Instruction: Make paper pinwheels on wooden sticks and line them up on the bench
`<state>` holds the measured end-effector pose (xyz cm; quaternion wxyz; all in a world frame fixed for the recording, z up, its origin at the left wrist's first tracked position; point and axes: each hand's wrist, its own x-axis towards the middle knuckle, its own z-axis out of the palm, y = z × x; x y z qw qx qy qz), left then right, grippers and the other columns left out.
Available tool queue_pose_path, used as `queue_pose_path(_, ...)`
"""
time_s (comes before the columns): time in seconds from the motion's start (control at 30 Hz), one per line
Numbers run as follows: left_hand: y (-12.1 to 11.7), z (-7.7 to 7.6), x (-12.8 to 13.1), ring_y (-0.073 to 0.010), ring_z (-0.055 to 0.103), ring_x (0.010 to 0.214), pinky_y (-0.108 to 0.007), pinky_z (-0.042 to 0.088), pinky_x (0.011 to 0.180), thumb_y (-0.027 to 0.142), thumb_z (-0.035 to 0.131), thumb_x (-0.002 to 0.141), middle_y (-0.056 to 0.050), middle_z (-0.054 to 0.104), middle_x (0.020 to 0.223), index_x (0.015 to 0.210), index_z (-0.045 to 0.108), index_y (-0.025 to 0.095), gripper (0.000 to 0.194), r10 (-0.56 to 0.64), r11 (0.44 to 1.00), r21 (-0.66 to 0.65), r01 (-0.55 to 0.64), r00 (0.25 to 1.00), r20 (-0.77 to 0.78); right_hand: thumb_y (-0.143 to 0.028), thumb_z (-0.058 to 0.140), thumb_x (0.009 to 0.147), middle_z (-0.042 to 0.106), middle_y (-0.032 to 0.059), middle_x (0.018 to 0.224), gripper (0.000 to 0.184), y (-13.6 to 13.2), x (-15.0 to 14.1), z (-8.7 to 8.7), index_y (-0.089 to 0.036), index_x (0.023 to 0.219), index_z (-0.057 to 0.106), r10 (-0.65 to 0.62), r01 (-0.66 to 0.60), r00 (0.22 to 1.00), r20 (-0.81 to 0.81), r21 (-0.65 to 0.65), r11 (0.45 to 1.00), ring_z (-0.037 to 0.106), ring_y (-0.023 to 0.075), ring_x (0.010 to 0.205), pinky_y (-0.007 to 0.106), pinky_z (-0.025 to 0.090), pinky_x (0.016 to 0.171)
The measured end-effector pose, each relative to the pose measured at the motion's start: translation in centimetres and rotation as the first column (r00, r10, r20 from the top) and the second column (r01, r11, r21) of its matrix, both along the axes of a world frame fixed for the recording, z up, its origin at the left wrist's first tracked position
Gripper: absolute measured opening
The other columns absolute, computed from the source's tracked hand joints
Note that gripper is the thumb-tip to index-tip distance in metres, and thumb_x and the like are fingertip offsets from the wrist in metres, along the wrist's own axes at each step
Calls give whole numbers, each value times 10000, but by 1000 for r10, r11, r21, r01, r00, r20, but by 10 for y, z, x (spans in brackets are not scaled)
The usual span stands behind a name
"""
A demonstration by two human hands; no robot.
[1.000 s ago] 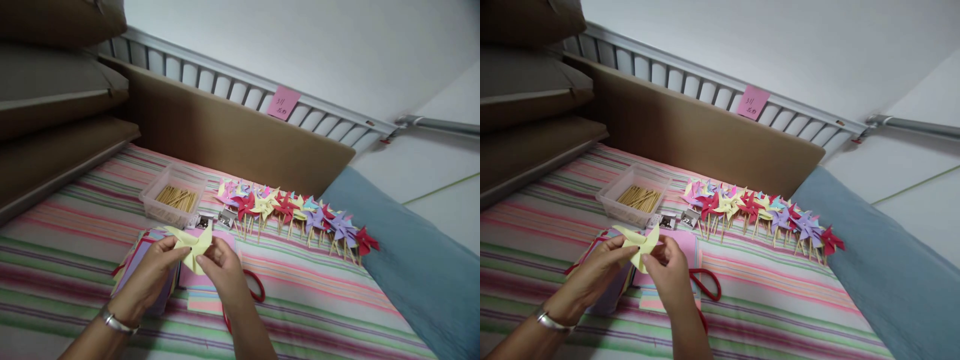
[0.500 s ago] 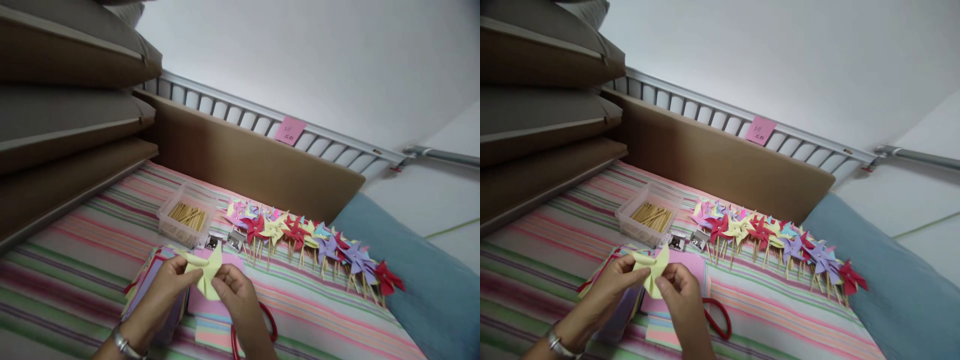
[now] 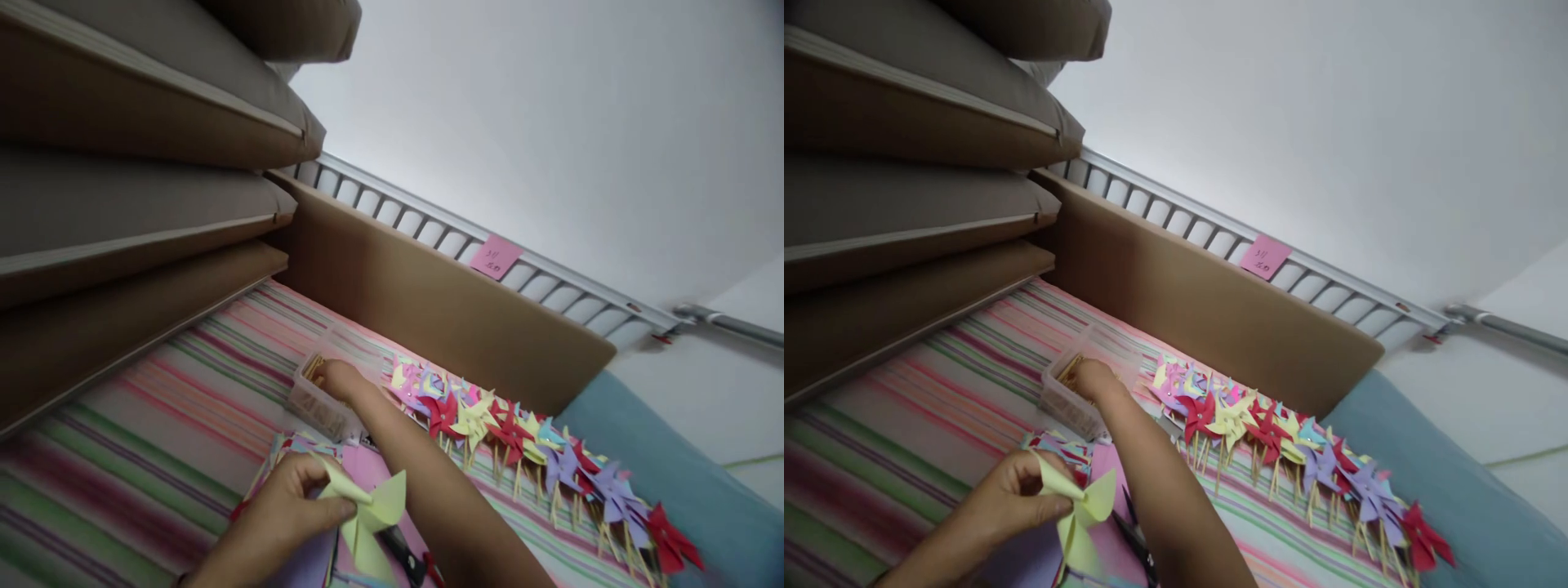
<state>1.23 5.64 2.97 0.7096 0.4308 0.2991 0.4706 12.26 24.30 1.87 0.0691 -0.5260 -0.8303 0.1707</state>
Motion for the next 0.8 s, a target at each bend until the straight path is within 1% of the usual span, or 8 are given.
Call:
queue_pose_path(0.1, 2, 3, -10, -181, 633, 722, -250, 431, 689, 148, 732, 635, 6, 714, 678, 677, 741, 195, 64, 21, 999, 31, -21, 1000, -10, -317, 573, 920, 608, 60, 1158, 235, 13, -12, -13, -190, 1116, 604, 27, -14, 981, 192, -70, 997, 620, 206, 978, 369, 534, 815)
queue_pose_path(0.23, 3, 2, -14, -173, 623, 733, -250, 425, 707, 155, 725, 643, 23, 684, 657, 683, 728, 187, 52, -4, 999, 34, 4, 1000, -8, -312, 574, 919, 591, 78, 1192, 286, 17, -12, -15, -175, 1170, 574, 41, -5, 936, 351, -102, 995, 611, 221, 1005, 410, 527, 841)
queue_pose_path(0.33, 5, -4, -11, -179, 618, 751, -259, 426, 714, 195, 731, 642, 5, 700, 718, 715, 733, 179, 75, 23, 999, 37, -23, 1000, -17, -313, 565, 924, 589, 81, 1196, 278, 11, -7, -11, -178, 1167, 576, 37, -4, 921, 389, -86, 996, 610, 216, 1004, 410, 526, 846)
queue_pose_path(0.43, 8, -11, -7, -184, 617, 758, -268, 429, 723, 221, 734, 647, -13, 710, 745, 737, 745, 174, 102, 17, 997, 76, -15, 999, -28, -317, 563, 926, 589, 79, 1197, 277, 5, -2, 4, -181, 1167, 576, 3, 4, 937, 348, -20, 1000, 611, 212, 1000, 411, 526, 846)
queue_pose_path(0.57, 12, -17, -6, -175, 612, 741, -259, 428, 712, 227, 742, 642, -15, 700, 714, 720, 752, 173, 96, 32, 993, 110, -30, 999, -10, -235, 584, 900, 639, 86, 1086, 162, -10, 13, 49, -144, 1027, 625, -88, 67, 985, 151, 144, 987, 599, 227, 1025, 417, 475, 894)
queue_pose_path(0.67, 14, -17, -5, -177, 611, 723, -261, 434, 696, 234, 754, 630, -19, 695, 700, 714, 753, 174, 103, 45, 992, 121, -42, 999, -26, -159, 533, 881, 666, 74, 977, 96, -52, 36, 77, -167, 925, 618, -151, 164, 986, -72, 228, 960, 607, 199, 985, 320, 456, 858)
queue_pose_path(0.77, 12, -17, 1, -181, 617, 713, -263, 444, 692, 257, 764, 638, -22, 700, 698, 704, 750, 181, 101, 19, 984, 178, -6, 997, -70, -237, 463, 900, 624, -1, 699, 126, -120, 62, 69, -176, 904, 574, -220, 273, 923, -314, 133, 953, 598, 126, 622, 214, 459, 566)
queue_pose_path(0.8, 11, -17, 5, -180, 617, 713, -261, 446, 694, 262, 763, 647, -20, 699, 697, 699, 748, 185, 94, 10, 980, 201, 9, 996, -92, -272, 497, 875, 577, -24, 614, 122, -144, 69, 59, -174, 863, 568, -281, 309, 760, -586, -54, 949, 538, 110, 516, 195, 409, 477)
